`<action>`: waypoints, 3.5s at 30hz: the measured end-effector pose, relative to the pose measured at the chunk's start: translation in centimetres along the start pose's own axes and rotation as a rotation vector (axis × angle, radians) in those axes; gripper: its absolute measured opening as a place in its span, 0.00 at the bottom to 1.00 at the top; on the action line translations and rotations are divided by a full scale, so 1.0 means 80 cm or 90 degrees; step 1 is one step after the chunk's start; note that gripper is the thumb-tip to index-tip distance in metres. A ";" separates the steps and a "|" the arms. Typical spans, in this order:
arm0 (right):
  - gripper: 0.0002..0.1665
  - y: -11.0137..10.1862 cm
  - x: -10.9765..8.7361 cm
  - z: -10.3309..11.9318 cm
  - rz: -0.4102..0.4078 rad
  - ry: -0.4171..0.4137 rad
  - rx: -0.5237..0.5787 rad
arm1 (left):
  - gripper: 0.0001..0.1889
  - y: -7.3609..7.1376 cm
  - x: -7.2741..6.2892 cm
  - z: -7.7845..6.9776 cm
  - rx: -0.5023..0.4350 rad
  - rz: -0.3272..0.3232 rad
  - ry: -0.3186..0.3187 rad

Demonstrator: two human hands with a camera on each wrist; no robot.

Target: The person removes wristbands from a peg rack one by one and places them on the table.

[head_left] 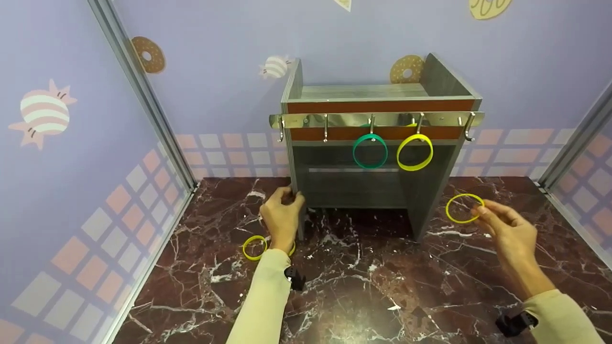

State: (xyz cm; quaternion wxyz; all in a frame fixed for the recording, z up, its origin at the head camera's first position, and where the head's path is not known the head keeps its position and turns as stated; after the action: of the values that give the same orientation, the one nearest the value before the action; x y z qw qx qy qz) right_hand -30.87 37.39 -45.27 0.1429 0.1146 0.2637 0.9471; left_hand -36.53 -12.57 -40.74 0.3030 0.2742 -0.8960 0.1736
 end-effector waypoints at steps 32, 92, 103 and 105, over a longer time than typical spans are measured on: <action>0.14 -0.039 -0.014 -0.105 0.089 0.203 -0.326 | 0.04 0.000 -0.002 0.001 -0.017 0.002 -0.023; 0.24 0.163 -0.025 0.024 0.172 -0.100 -0.240 | 0.04 -0.002 -0.003 -0.001 -0.004 -0.018 -0.018; 0.20 0.198 -0.013 0.029 0.161 -0.113 -0.146 | 0.05 0.000 -0.003 0.000 0.009 -0.023 -0.020; 0.18 0.201 -0.012 0.029 0.151 -0.106 -0.128 | 0.05 0.000 -0.002 0.000 0.006 -0.023 -0.017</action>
State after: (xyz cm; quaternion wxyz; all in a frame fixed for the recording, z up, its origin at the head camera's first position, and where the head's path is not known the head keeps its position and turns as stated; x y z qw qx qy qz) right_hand -32.70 24.98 -34.88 0.0625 0.2081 0.1398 0.9660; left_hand -36.39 -12.53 -40.86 0.2927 0.2942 -0.8940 0.1689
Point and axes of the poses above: each hand's wrist, its own x-axis towards the middle knuckle, its own y-axis out of the palm, z = x × y, the point moved 8 cm from there along x, towards the middle knuckle, and after that the axes turned 1 degree about z, right-handed, at the moved point
